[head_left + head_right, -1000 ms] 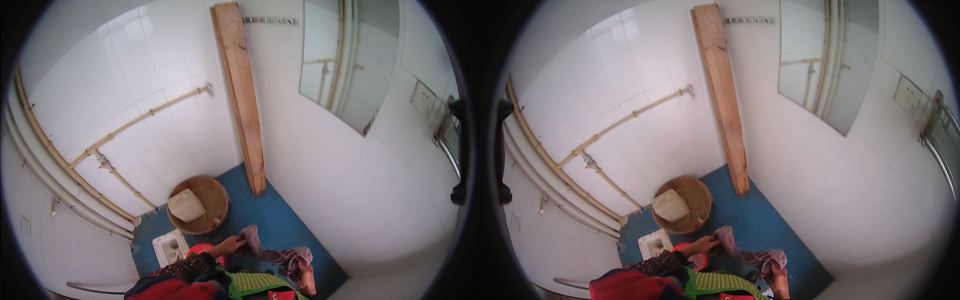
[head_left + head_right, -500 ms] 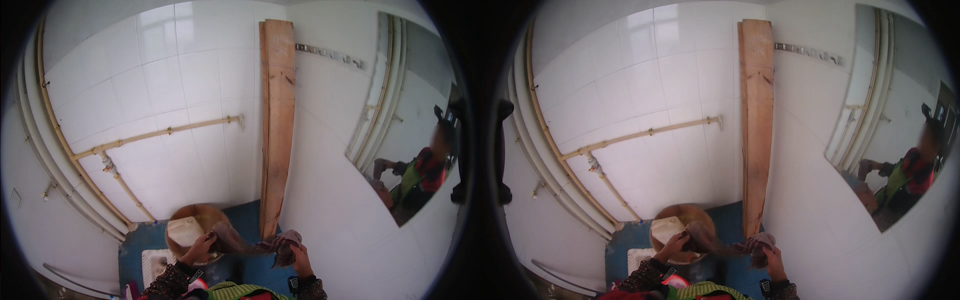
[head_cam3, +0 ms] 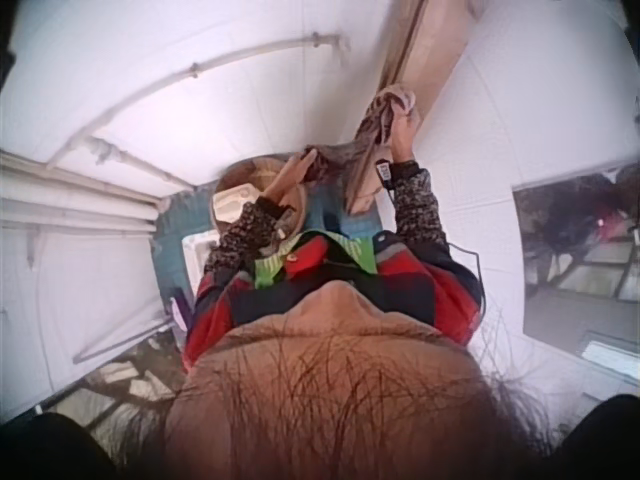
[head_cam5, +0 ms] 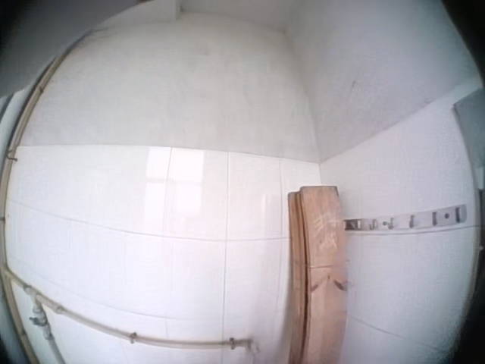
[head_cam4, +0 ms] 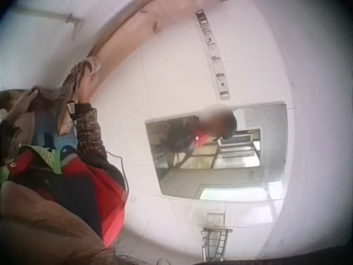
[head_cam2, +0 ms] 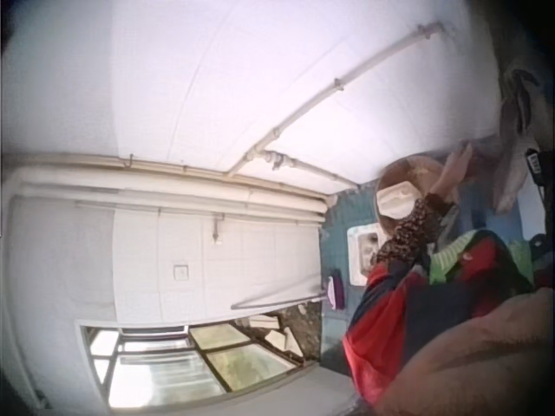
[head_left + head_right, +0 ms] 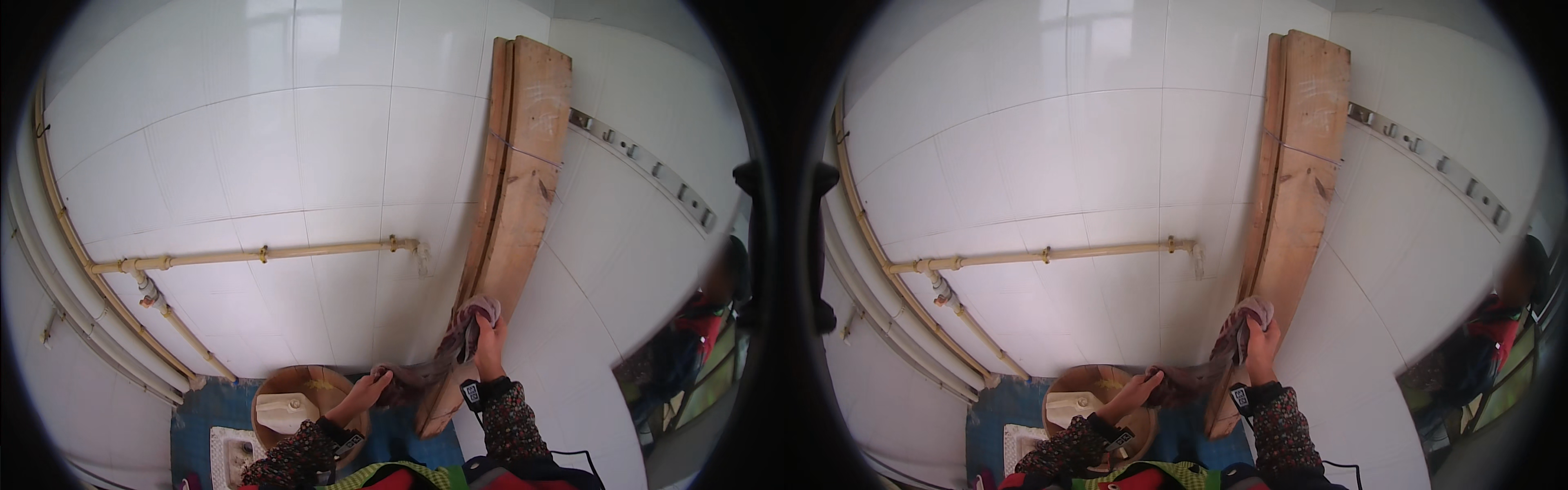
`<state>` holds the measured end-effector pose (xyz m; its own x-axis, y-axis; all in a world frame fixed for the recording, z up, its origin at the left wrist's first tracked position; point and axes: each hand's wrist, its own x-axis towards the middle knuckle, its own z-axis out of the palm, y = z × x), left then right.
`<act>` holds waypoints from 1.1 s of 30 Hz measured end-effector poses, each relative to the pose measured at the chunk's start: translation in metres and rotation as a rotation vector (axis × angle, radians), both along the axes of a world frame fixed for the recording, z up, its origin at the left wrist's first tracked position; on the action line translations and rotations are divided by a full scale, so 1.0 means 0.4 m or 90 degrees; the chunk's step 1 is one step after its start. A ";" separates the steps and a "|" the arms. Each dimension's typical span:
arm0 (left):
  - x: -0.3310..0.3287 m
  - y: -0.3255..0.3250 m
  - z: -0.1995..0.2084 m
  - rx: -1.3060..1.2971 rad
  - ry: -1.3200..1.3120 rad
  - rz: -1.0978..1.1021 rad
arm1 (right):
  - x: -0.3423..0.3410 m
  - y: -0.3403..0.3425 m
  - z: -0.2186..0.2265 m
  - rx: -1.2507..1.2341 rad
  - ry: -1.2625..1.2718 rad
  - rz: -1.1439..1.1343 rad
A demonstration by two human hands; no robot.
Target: The person wipes exposed wall pipes with a cloth, then rinses the cloth in a red bucket and wrings it out. They scrape debris from the blue floor with a red-handled scraper, pour water from the bucket onto the floor, and sweep the area with a broom.
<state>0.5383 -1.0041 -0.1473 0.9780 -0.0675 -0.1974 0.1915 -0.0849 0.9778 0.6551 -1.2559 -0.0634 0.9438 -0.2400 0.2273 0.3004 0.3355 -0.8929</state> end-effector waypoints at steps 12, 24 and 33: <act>0.492 0.034 0.251 0.268 -0.528 0.323 | 0.444 0.152 0.019 -0.218 -0.092 -0.089; 0.784 0.099 0.316 0.853 -0.702 -0.259 | 0.479 0.196 -0.061 0.021 0.082 0.031; 0.643 0.191 0.394 0.605 -0.473 -0.082 | 0.486 0.186 -0.003 -0.022 0.072 0.001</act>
<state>0.7953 -0.9276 0.0102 0.8709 -0.3059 0.3846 -0.4522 -0.8053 0.3833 0.8493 -1.1814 -0.0647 0.9641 -0.2330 0.1272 0.1964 0.3039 -0.9323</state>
